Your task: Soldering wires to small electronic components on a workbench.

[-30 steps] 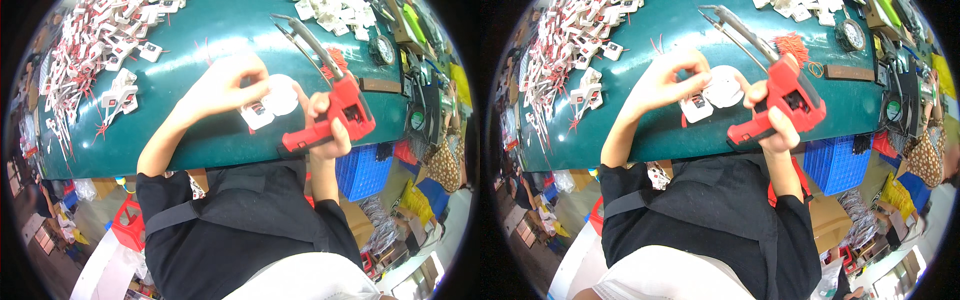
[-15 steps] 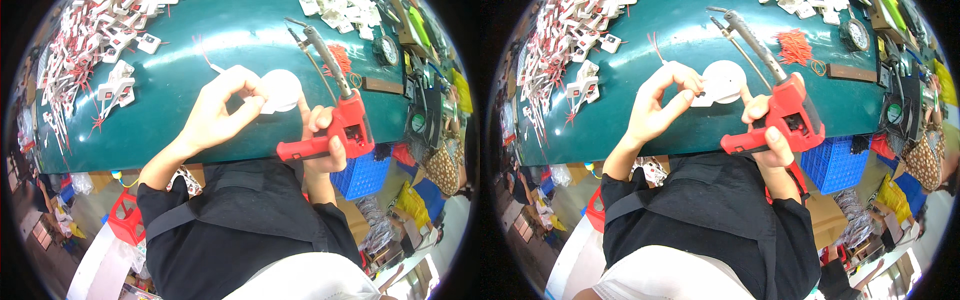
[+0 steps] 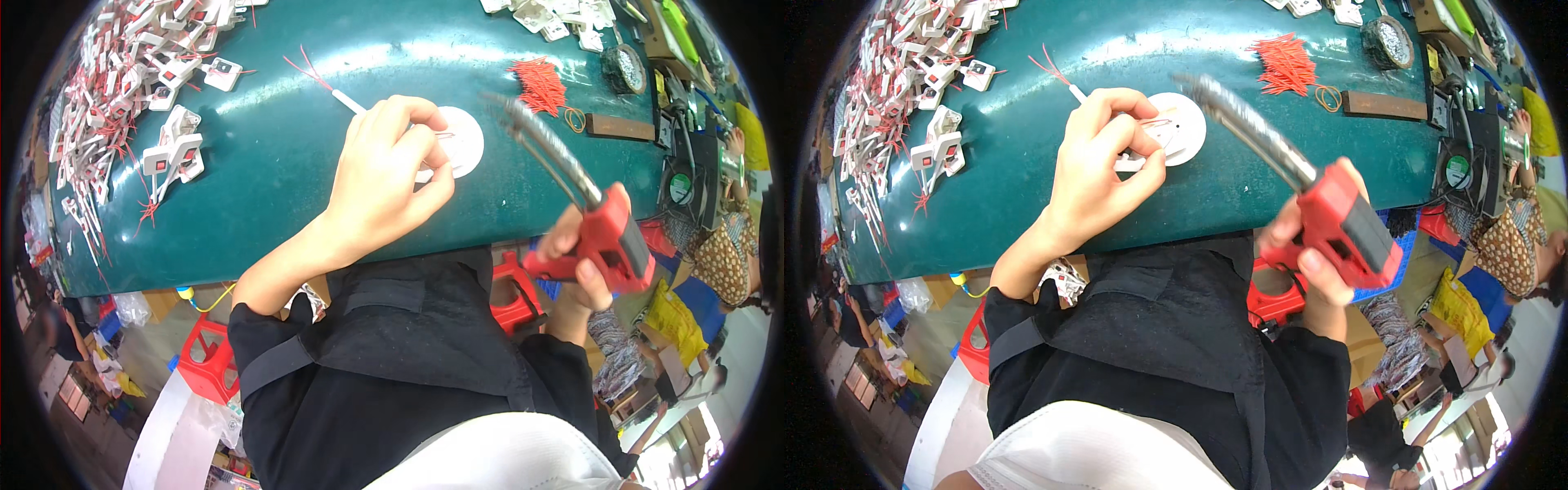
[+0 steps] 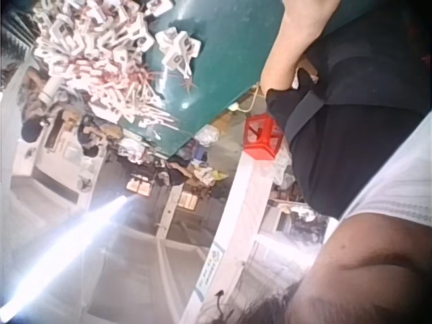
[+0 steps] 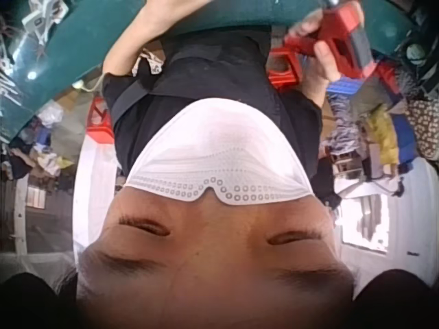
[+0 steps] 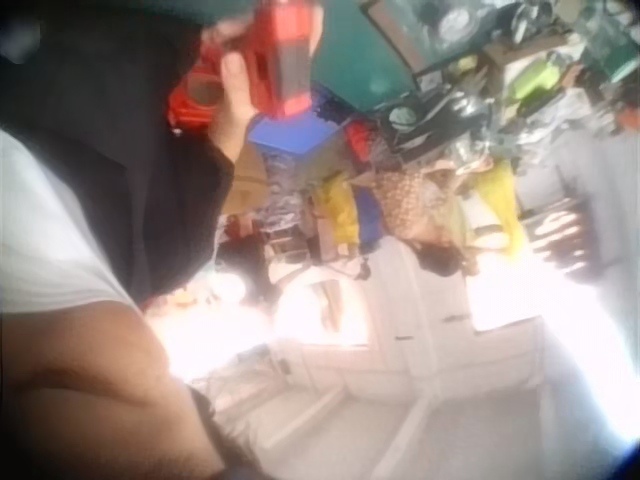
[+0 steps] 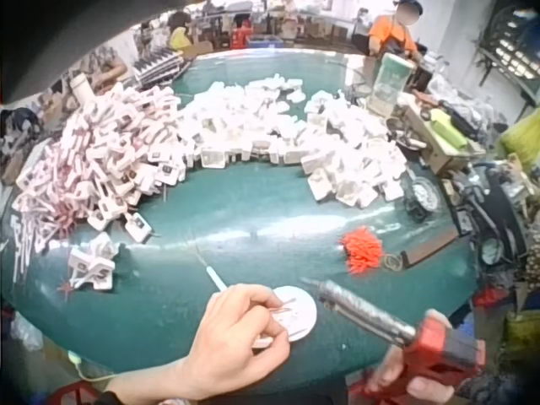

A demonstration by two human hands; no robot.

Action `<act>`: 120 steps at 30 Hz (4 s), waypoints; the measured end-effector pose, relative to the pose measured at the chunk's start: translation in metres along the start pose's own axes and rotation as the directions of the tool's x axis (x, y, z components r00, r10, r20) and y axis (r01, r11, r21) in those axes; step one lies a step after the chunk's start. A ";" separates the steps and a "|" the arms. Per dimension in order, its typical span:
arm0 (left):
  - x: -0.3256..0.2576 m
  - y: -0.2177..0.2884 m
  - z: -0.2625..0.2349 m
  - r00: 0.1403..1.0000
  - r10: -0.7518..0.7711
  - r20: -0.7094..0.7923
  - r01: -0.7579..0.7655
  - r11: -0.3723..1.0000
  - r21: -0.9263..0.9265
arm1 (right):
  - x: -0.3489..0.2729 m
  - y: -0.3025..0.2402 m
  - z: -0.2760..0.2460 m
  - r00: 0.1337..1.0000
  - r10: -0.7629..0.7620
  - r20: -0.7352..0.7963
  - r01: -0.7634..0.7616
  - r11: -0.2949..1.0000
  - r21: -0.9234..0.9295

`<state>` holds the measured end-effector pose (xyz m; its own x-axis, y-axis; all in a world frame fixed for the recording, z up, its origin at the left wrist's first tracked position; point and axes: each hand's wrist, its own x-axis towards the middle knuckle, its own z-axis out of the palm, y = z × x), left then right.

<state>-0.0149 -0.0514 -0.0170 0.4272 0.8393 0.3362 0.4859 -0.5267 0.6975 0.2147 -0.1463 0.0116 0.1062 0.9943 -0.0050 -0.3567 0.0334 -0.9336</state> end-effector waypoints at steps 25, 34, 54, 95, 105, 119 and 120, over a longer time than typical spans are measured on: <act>0.004 -0.005 0.003 1.000 0.023 0.001 -0.022 0.997 -0.080 | 0.010 -0.060 0.000 0.932 0.361 0.013 -0.276 0.735 -0.619; 0.004 -0.007 0.004 1.000 0.011 0.014 -0.009 0.993 -0.115 | 0.012 -0.063 0.003 0.939 0.343 0.023 -0.242 0.709 -0.662; 0.002 -0.010 -0.004 0.998 0.023 0.058 -0.016 0.994 -0.108 | 0.026 0.057 -0.059 0.998 -0.067 -0.005 0.056 0.791 0.610; -0.236 -0.074 -0.178 0.443 -0.132 -0.886 0.676 0.699 0.234 | 0.038 0.076 -0.064 0.995 0.028 0.098 -0.095 0.606 0.790; -0.535 -0.051 0.042 -0.375 -0.450 -0.811 0.900 0.036 -0.435 | 0.041 0.071 -0.066 0.981 0.101 0.164 -0.190 0.648 0.737; -0.581 -0.164 0.092 0.030 -0.690 -0.724 0.980 -0.123 0.158 | 0.036 0.070 -0.065 0.988 0.052 0.144 -0.139 0.706 0.694; -0.548 -0.175 0.108 -0.039 -0.672 -0.739 0.998 -0.066 0.007 | 0.034 0.070 -0.066 0.990 0.025 0.141 -0.116 0.714 0.690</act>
<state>-0.2515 -0.4336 -0.3911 -0.9070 0.4208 -0.0145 0.3997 0.8713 0.2846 0.2546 -0.1171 -0.0780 -0.0349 0.9991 0.0225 -0.9078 -0.0223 -0.4189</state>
